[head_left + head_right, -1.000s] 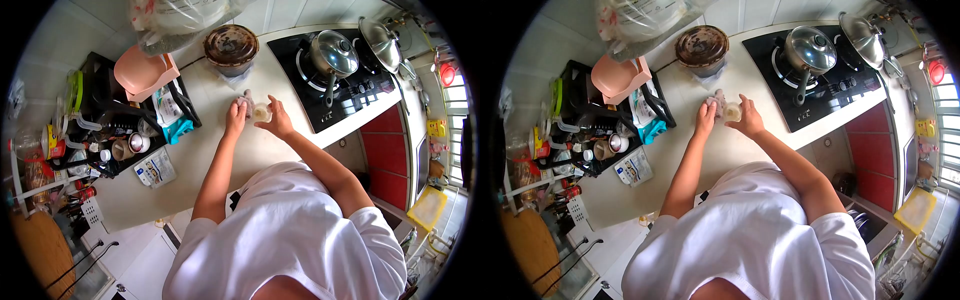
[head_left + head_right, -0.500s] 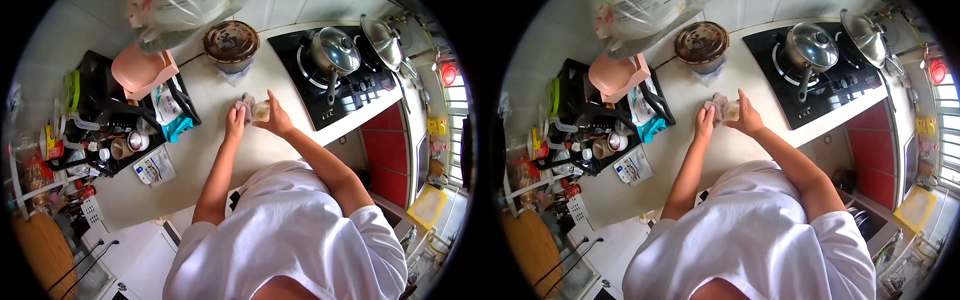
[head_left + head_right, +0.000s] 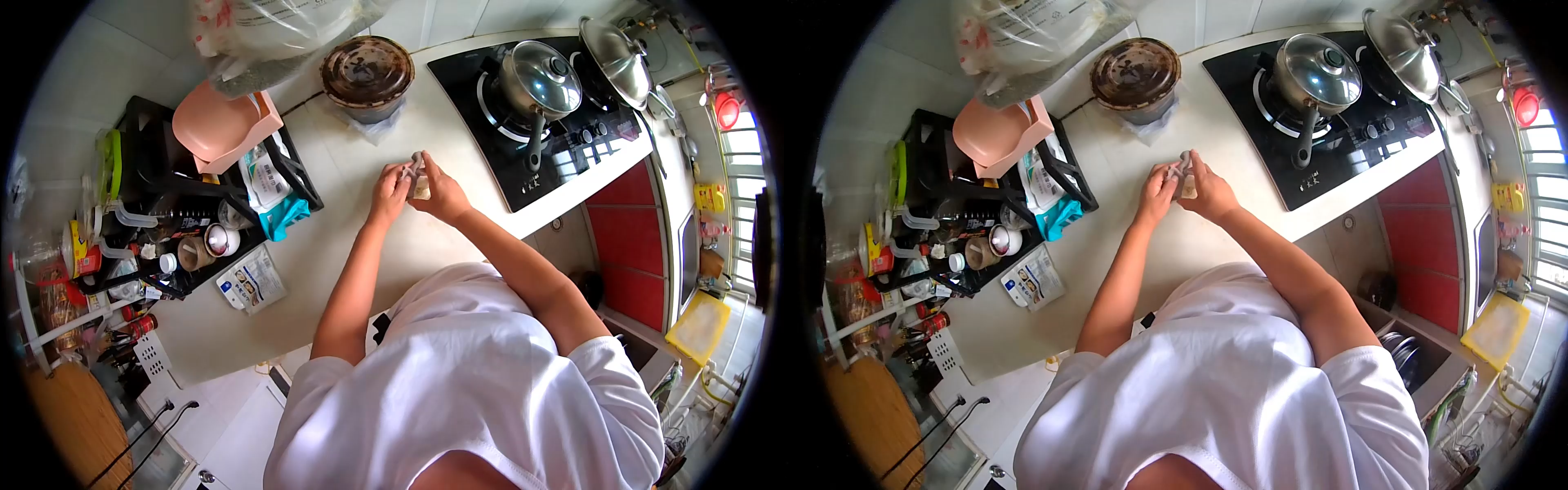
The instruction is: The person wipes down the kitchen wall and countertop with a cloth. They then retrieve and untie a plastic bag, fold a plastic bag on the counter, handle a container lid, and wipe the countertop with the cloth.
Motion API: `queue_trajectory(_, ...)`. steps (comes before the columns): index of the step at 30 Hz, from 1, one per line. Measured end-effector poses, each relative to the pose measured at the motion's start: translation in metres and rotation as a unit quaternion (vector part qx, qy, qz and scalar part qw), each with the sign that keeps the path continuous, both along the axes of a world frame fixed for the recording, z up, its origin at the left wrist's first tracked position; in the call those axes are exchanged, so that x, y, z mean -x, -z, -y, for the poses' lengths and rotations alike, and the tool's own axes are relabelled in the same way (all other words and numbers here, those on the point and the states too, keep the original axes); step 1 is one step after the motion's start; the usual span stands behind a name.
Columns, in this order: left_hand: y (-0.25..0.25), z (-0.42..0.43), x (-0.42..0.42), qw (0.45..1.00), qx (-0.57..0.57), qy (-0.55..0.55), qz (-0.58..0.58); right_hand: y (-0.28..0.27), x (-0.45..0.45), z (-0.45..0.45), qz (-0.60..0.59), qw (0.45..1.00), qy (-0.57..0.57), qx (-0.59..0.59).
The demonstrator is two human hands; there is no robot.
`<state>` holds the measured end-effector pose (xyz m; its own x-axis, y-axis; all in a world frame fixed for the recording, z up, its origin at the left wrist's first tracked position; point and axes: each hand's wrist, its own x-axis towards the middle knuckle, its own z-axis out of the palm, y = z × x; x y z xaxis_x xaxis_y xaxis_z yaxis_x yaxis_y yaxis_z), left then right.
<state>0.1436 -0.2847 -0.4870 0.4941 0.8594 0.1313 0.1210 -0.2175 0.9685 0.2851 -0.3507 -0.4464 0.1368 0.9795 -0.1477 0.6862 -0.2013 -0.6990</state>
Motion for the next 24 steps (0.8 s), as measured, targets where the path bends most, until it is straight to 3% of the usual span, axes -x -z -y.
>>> queue_trajectory(4, 0.001, 0.012, 0.005, 0.999, -0.023, -0.039, -0.025, -0.002, 0.001, 0.0, -0.003, 1.0, -0.004, 0.02)
queue_trajectory(10, 0.014, 0.031, 0.015, 0.982, 0.149, -0.097, 0.062, 0.006, -0.004, -0.001, 0.007, 1.0, -0.031, -0.001)
queue_trajectory(15, 0.016, 0.05, 0.023, 0.98, 0.154, -0.121, -0.025, 0.01, -0.005, -0.001, -0.001, 0.999, -0.038, 0.004)
queue_trajectory(18, 0.028, 0.076, 0.024, 0.978, 0.173, -0.116, -0.003, 0.011, -0.007, -0.002, -0.005, 0.999, -0.04, -0.004)
queue_trajectory(19, 0.035, 0.082, 0.027, 0.982, 0.151, -0.087, -0.077, 0.011, -0.006, -0.003, 0.006, 0.999, -0.04, -0.007)
queue_trajectory(21, 0.044, 0.091, 0.024, 0.988, 0.106, -0.109, -0.025, 0.009, -0.008, -0.006, -0.003, 0.999, -0.046, -0.006)
queue_trajectory(23, 0.047, 0.083, 0.023, 0.971, 0.182, -0.142, 0.06, 0.006, -0.011, -0.004, -0.01, 0.999, -0.054, -0.003)
queue_trajectory(24, 0.019, 0.077, 0.026, 0.96, 0.228, -0.161, 0.036, 0.003, -0.013, -0.007, -0.029, 0.997, -0.07, 0.008)
